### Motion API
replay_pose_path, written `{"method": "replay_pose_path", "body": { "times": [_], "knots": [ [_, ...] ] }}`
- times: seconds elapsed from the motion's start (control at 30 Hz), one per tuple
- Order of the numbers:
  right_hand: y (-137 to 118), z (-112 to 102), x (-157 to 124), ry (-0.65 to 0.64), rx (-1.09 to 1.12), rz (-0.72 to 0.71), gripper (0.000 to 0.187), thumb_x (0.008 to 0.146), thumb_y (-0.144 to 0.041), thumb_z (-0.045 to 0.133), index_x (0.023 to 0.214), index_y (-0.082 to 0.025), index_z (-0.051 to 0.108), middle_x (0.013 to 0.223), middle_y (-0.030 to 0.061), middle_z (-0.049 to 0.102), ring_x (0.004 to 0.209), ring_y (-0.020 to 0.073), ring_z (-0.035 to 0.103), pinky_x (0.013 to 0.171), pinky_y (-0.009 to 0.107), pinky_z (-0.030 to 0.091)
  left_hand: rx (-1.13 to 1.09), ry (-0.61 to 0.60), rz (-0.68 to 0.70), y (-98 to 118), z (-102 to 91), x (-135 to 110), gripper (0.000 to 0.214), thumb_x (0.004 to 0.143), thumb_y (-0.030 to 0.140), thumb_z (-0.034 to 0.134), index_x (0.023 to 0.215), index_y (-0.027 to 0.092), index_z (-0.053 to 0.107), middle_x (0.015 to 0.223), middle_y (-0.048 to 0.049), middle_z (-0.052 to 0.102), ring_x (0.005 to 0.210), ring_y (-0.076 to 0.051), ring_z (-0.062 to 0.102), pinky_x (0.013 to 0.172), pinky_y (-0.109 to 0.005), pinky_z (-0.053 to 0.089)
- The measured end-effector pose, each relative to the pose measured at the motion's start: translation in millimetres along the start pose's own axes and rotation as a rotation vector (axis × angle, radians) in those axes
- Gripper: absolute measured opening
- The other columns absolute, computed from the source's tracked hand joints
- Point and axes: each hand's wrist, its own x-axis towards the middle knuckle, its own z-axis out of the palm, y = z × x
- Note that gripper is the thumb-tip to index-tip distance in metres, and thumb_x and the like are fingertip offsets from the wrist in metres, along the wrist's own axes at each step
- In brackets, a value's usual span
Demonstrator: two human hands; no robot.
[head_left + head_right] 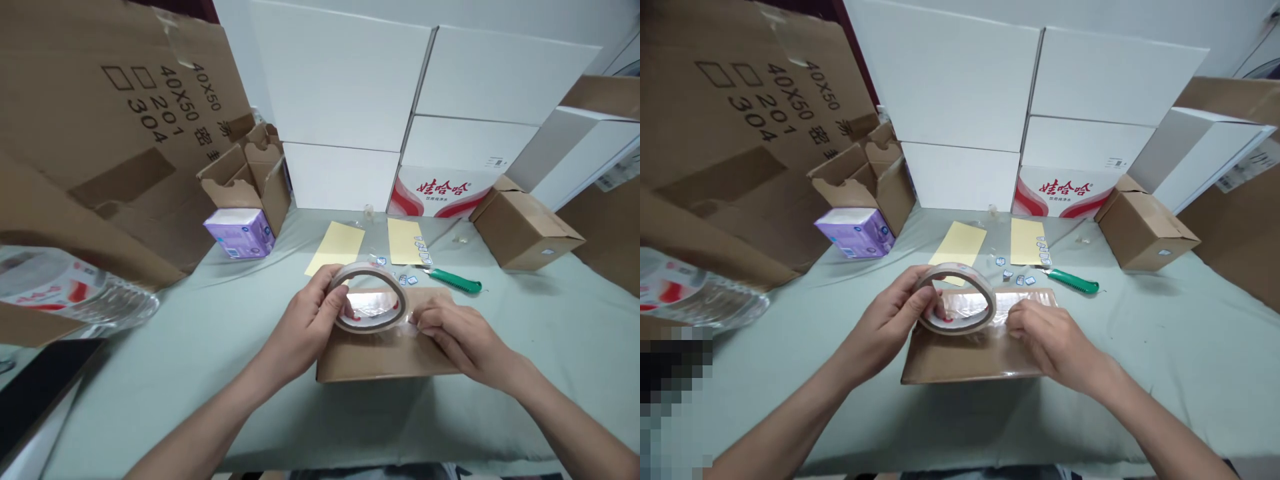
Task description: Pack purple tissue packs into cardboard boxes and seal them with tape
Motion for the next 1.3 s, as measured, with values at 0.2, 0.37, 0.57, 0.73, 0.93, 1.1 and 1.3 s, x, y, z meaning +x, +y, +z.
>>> {"method": "replay_pose_path", "body": {
  "times": [0.2,0.37,0.57,0.73,0.93,1.1,1.3],
  "knots": [
    [3.0,2.0,4.9,-0.018,-0.199,-0.144,0.021,0.095,-0.003,0.04,0.097,-0.017,0.056,0.083,0.0083,0.067,0.074,0.0169,0.058,0.064,0.027,0.046,0.172,-0.049,0.089,8.3,-3.4,7.2,0.025,0.095,0.033,0.049,0.114,0.024,0.062,0.092,-0.0003,0.072,0.083,-0.019,0.065,0.074,-0.024,0.044],
    [3.8,3.5,-0.5,-0.055,-0.319,-0.128,0.023,0.099,-0.007,0.041,0.097,-0.014,0.062,0.089,0.0099,0.069,0.076,0.0179,0.057,0.063,0.029,0.042,0.329,-0.083,0.114,16.1,2.3,5.8,0.03,0.095,0.03,0.044,0.119,0.022,0.06,0.101,-0.0016,0.073,0.088,-0.02,0.066,0.076,-0.025,0.046],
    [2.1,0.0,-8.2,-0.203,-0.184,-0.038,0.027,0.101,-0.032,0.048,0.109,-0.013,0.065,0.1,0.0127,0.065,0.088,0.0231,0.056,0.072,0.035,0.044,0.388,-0.05,0.148,11.1,8.5,3.4,0.035,0.094,0.034,0.046,0.12,0.019,0.064,0.11,-0.005,0.073,0.096,-0.021,0.067,0.086,-0.028,0.048],
    [0.8,-0.1,-11.2,-0.286,-0.073,0.024,0.059,0.095,-0.062,0.047,0.13,-0.016,0.058,0.109,0.0148,0.059,0.094,0.0272,0.051,0.081,0.045,0.043,0.325,-0.032,0.127,9.4,1.8,12.2,0.038,0.092,0.038,0.05,0.12,0.018,0.067,0.111,-0.0062,0.074,0.096,-0.023,0.068,0.089,-0.031,0.05],
    [-2.9,-2.2,-6.9,-0.343,-0.014,0.113,0.056,0.092,-0.058,0.055,0.132,-0.019,0.058,0.108,0.0117,0.055,0.096,0.0258,0.049,0.083,0.043,0.042,0.189,0.072,0.108,6.1,-12.5,25.7,0.034,0.088,0.044,0.06,0.108,0.018,0.068,0.092,-0.0047,0.071,0.072,-0.018,0.063,0.066,-0.027,0.05],
    [-14.0,7.4,8.2,-0.376,-0.189,0.157,0.08,0.083,-0.079,0.05,0.136,-0.019,0.057,0.097,0.0111,0.054,0.087,0.0267,0.048,0.078,0.046,0.043,-0.219,0.08,-0.074,-0.3,3.9,22.8,0.039,0.076,0.047,0.074,0.096,0.017,0.061,0.068,0.002,0.062,0.063,-0.013,0.059,0.059,-0.021,0.048],
    [-17.7,-4.9,1.3,-0.287,-0.099,0.12,0.078,0.08,-0.079,0.053,0.127,-0.018,0.064,0.102,0.0131,0.057,0.096,0.0286,0.053,0.084,0.046,0.048,-0.461,0.12,-0.146,-12.7,11.3,14.4,0.036,0.074,0.045,0.079,0.095,0.019,0.066,0.078,0.0006,0.067,0.071,-0.012,0.058,0.067,-0.02,0.047]
  ]
}}
